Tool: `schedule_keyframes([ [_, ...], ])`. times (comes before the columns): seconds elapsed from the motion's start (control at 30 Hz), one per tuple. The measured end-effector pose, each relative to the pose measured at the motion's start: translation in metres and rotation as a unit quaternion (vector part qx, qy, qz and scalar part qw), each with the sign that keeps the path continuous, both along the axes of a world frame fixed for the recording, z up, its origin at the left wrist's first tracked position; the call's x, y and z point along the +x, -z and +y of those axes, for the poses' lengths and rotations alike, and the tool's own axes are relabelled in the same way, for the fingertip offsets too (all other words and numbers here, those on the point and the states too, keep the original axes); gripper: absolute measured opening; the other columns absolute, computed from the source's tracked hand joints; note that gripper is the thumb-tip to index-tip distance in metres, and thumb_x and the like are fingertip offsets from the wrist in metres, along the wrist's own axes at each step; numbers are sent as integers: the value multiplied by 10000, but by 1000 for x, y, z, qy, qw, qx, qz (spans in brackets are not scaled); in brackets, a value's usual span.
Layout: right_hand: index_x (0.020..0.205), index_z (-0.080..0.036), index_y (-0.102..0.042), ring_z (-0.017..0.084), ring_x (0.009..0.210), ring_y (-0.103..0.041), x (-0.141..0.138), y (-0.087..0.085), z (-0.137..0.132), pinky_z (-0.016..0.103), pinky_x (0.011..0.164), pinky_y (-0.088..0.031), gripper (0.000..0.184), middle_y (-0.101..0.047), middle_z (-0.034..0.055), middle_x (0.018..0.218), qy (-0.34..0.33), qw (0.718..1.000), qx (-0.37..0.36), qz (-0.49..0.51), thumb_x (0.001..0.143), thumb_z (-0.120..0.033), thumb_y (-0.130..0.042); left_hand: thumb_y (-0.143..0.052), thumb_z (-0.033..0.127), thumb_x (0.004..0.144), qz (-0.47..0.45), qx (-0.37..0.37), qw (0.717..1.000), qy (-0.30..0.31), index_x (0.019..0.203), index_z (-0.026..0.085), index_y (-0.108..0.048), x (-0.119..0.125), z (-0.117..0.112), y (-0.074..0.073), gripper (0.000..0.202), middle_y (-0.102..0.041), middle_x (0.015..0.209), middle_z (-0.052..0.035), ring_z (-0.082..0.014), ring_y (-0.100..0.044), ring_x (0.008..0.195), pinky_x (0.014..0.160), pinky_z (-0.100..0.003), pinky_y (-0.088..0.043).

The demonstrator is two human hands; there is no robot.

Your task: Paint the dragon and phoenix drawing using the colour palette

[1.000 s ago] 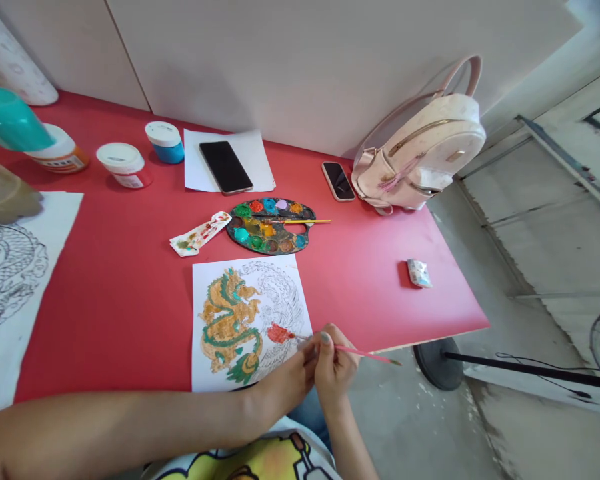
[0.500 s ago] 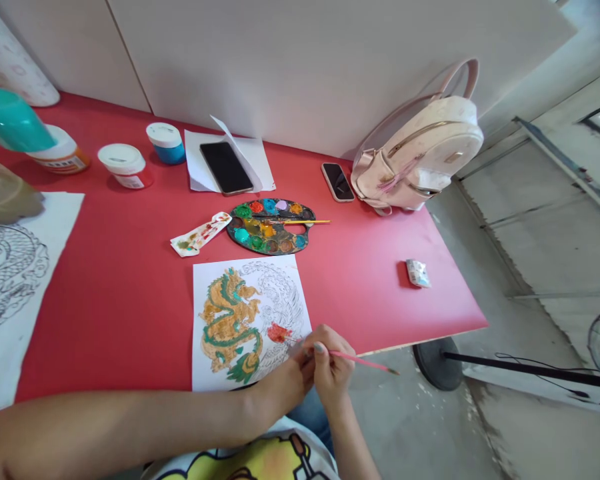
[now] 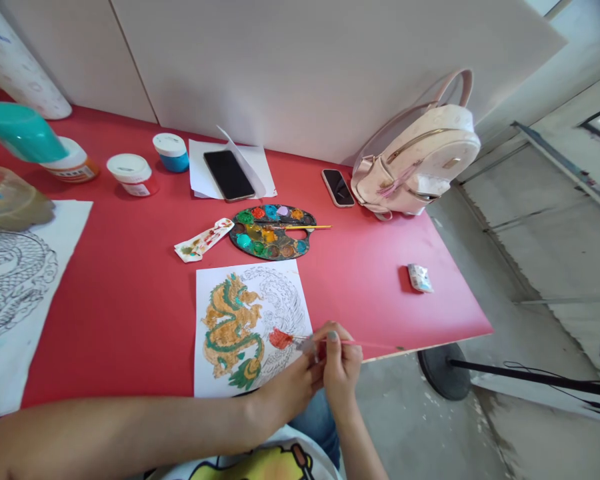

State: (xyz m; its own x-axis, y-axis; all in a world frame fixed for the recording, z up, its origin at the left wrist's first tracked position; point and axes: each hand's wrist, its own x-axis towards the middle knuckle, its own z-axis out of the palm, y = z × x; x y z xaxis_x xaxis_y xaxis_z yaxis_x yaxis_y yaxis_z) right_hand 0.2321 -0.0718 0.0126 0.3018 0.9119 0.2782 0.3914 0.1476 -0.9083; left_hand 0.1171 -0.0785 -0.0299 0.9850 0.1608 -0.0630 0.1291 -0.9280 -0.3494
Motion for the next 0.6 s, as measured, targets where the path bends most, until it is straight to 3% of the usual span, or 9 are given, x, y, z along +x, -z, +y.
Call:
schedule_keyframes([
  [0.07,698,-202,-628,131,487,-534,6,-5,9,236,461,-392,484,-567,-13,570,-20,998,6,52,1091,-405,-430,-443,193,877,-54,5,999,1,1408,235,-632,-3,3,-5,566,-582,1539,-61,-196,-538,1429,1117,-389,-516],
  [0.17,789,-209,-656,150,581,-590,18,-11,32,252,543,-456,402,-618,3,646,-92,992,20,78,1081,-409,-465,-495,235,901,-137,-19,990,-24,1457,271,-585,-6,4,-2,565,-442,1650,8,-172,-433,1504,1221,-359,-417],
  [0.37,876,-216,-668,172,674,-617,38,-11,104,302,654,-492,303,-654,20,747,-266,963,40,-33,1061,-399,-511,-564,358,897,-168,-50,984,-40,1451,352,-583,-8,-4,9,554,-305,1718,67,-203,-293,1579,1278,-428,-317],
  [0.47,905,-220,-649,180,717,-625,43,-9,141,315,687,-501,320,-654,25,783,-252,963,87,-38,1083,-390,-445,-648,437,835,-140,-63,986,-65,1410,402,-614,-7,-13,5,576,-265,1729,96,-264,-211,1616,1275,-501,-314],
  [0.6,1046,-231,-654,211,861,-657,48,-1,180,349,768,-520,312,-687,65,943,-278,938,173,-115,1095,-367,-377,-540,474,910,-151,-70,981,-100,1339,422,-672,1,-24,-5,452,-439,1650,58,-299,-420,1523,1222,-535,-361],
])
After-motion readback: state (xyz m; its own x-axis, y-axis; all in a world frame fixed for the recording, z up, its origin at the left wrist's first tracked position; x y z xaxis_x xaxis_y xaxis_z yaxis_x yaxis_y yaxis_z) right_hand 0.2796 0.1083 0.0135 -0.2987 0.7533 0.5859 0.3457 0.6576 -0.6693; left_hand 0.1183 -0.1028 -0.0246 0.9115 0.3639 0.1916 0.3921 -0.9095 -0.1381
